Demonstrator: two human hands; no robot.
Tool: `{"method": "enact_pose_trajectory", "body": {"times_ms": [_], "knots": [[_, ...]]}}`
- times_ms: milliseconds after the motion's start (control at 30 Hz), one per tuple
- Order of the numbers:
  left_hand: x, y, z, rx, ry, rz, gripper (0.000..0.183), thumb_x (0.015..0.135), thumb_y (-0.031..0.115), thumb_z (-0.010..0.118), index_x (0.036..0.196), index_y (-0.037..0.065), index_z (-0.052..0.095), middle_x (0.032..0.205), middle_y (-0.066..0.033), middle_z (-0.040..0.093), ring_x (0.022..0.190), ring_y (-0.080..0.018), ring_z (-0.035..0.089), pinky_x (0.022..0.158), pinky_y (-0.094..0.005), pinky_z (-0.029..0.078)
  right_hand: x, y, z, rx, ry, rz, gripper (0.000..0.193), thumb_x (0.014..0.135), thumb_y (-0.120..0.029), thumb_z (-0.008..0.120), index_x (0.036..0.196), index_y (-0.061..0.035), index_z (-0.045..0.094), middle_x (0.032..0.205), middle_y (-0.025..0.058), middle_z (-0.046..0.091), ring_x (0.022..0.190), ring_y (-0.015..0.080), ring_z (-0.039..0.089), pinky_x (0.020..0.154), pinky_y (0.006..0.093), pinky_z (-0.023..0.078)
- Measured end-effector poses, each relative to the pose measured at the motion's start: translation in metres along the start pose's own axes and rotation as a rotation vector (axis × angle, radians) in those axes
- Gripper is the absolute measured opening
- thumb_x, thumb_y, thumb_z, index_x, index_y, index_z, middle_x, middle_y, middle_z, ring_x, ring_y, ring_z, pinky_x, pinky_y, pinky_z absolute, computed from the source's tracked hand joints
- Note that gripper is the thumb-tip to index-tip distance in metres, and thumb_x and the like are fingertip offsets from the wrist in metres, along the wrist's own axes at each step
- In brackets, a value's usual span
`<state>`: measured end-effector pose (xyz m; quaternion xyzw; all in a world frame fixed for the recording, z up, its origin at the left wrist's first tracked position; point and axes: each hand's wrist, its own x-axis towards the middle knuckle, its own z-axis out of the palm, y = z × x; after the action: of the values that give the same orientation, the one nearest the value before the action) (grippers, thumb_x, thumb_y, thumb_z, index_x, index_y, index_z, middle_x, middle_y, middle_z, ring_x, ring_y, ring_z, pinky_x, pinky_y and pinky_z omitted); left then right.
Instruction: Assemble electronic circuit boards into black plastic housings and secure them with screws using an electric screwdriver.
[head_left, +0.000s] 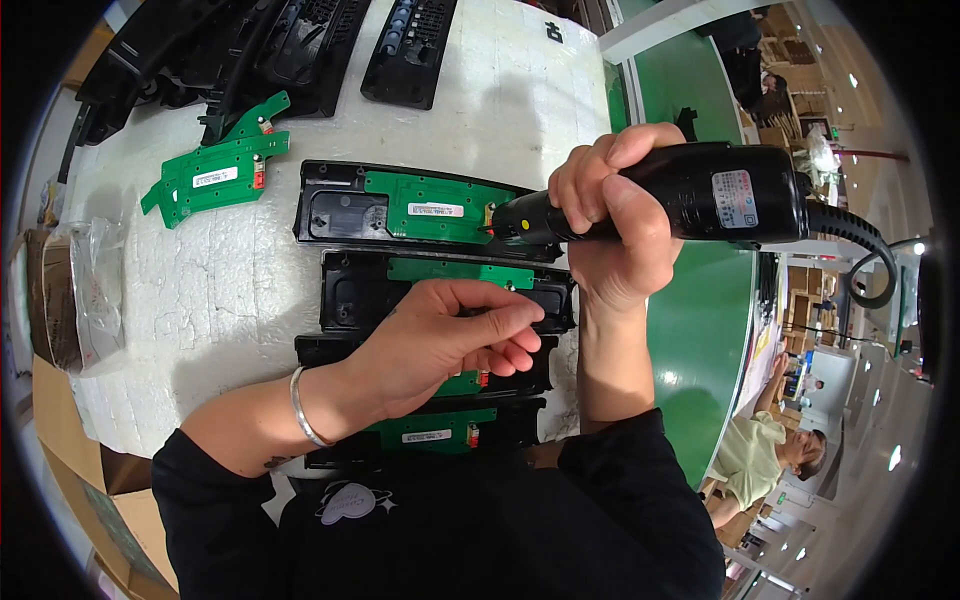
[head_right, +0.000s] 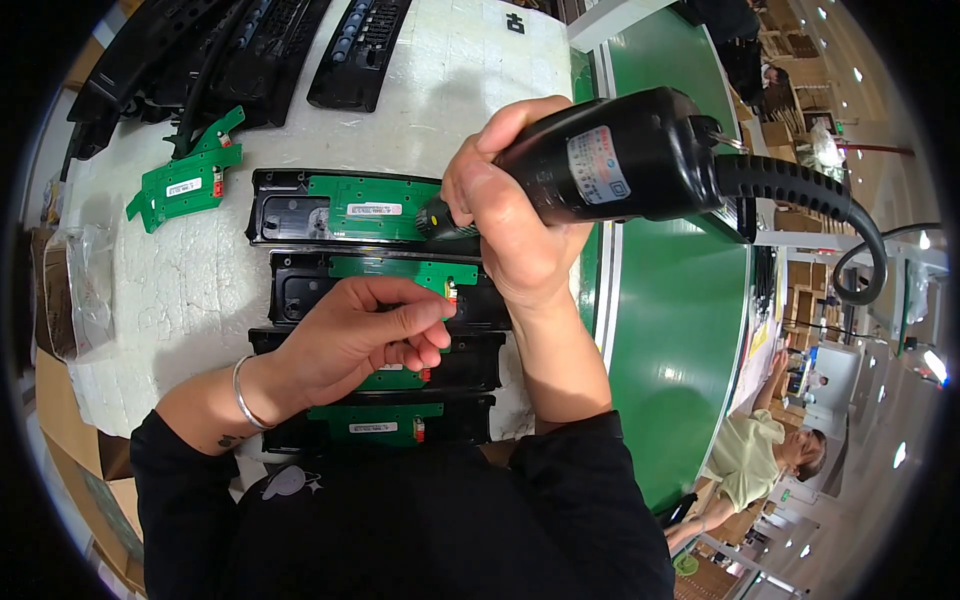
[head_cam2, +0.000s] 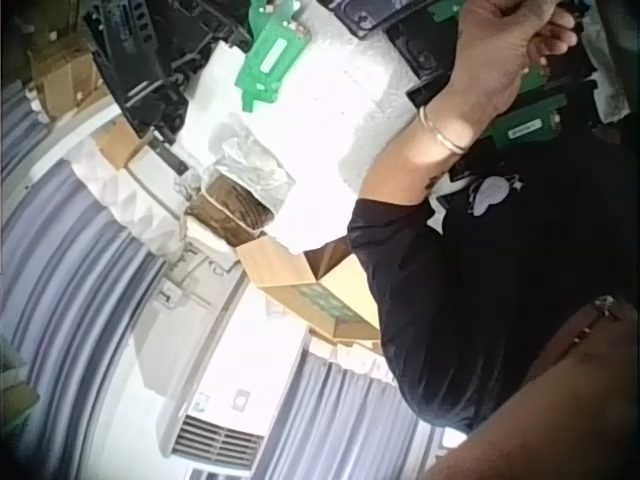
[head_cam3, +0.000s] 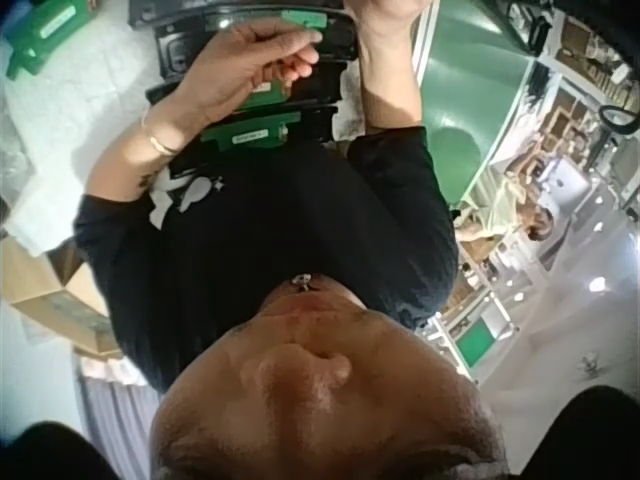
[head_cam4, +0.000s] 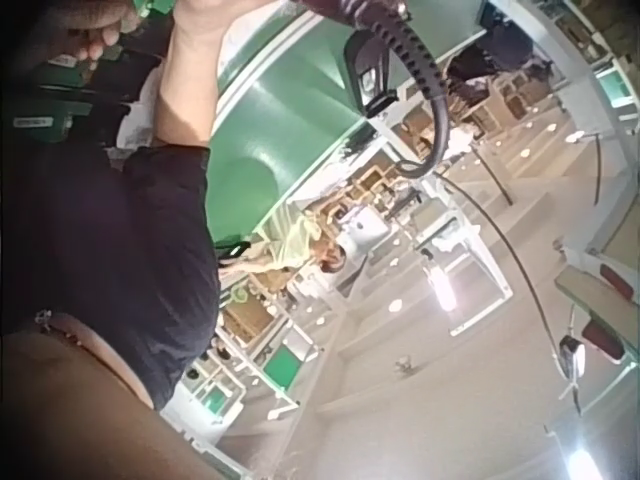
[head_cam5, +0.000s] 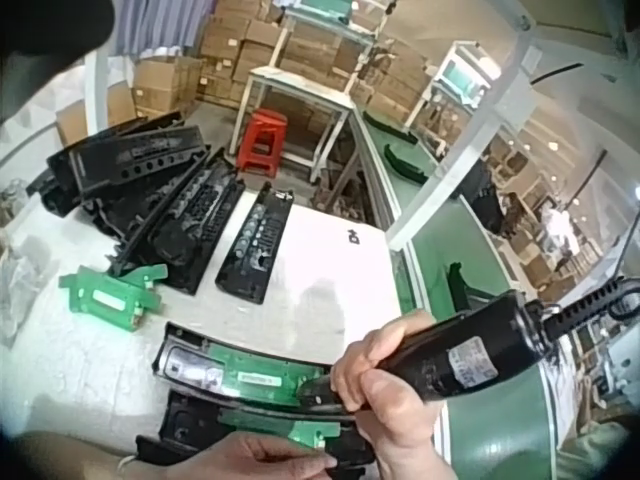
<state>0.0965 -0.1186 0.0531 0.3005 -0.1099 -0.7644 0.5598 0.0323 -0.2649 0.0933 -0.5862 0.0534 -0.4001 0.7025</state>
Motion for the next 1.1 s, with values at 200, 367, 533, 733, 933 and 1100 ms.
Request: {"method": "enact_pose_trajectory", "body": {"times_ms": [200, 367, 533, 733, 933, 1100], "knots": [[0.003, 0.001, 0.000, -0.087, 0.089, 0.078, 0.020, 0.091, 0.017, 0.050, 0.098, 0.001, 0.058, 0.087, -0.0068, 0.061, 0.077, -0.0117, 0.058, 0.071, -0.0232, 0.048, 0.000, 0.000, 0.005, -0.275, -0.091, 0.023, 0.016, 0.071, -0.006, 0.045, 0.087, -0.0040, 0.042, 0.055, 0.0042, 0.039, 0.044, 0.0112, 0.033, 0.045, 0.0273, 0.033], [0.003, 0.000, -0.003, -0.129, 0.103, 0.136, 0.016, 0.089, 0.015, 0.051, 0.097, 0.002, 0.058, 0.088, -0.0059, 0.061, 0.078, -0.0122, 0.059, 0.071, -0.0225, 0.049, -0.003, -0.018, 0.020, -0.242, 0.042, -0.070, 0.025, 0.070, -0.005, 0.046, 0.094, -0.0022, 0.044, 0.053, 0.0020, 0.037, 0.043, 0.0113, 0.034, 0.046, 0.0276, 0.033], [0.005, 0.001, -0.009, -0.226, 0.230, 0.162, 0.014, 0.086, 0.013, 0.056, 0.097, 0.003, 0.058, 0.087, -0.0055, 0.061, 0.077, -0.0112, 0.060, 0.068, -0.0202, 0.050, -0.010, -0.082, 0.012, 0.058, -0.294, -0.158, 0.027, 0.067, -0.009, 0.052, 0.092, -0.0087, 0.044, 0.056, -0.0052, 0.047, 0.049, 0.0062, 0.046, 0.053, 0.0212, 0.038], [0.004, -0.001, -0.009, -0.361, 0.149, 0.166, 0.017, 0.086, 0.017, 0.057, 0.097, 0.004, 0.060, 0.085, -0.0030, 0.061, 0.075, -0.0084, 0.059, 0.070, -0.0193, 0.050, -0.025, -0.090, 0.018, 0.033, -0.253, -0.205, 0.028, 0.064, -0.010, 0.057, 0.088, -0.0097, 0.042, 0.056, -0.0042, 0.051, 0.047, 0.0059, 0.048, 0.052, 0.0185, 0.041], [0.001, -0.005, -0.011, -0.414, 0.062, 0.158, 0.020, 0.087, 0.024, 0.056, 0.094, 0.005, 0.060, 0.082, -0.0014, 0.061, 0.073, -0.0075, 0.057, 0.069, -0.0192, 0.049, -0.029, -0.084, 0.019, 0.003, -0.235, -0.213, 0.027, 0.065, -0.010, 0.057, 0.087, -0.0104, 0.042, 0.055, -0.0048, 0.051, 0.047, 0.0053, 0.049, 0.050, 0.0178, 0.040], [0.006, -0.002, -0.004, -0.344, 0.037, 0.191, 0.034, 0.088, 0.029, 0.053, 0.102, -0.002, 0.056, 0.093, -0.0085, 0.060, 0.085, -0.0138, 0.058, 0.078, -0.0229, 0.048, -0.022, -0.080, 0.016, -0.005, -0.324, -0.194, 0.025, 0.071, -0.014, 0.057, 0.091, -0.0090, 0.043, 0.055, -0.0059, 0.049, 0.049, 0.0059, 0.048, 0.052, 0.0207, 0.038]]}}
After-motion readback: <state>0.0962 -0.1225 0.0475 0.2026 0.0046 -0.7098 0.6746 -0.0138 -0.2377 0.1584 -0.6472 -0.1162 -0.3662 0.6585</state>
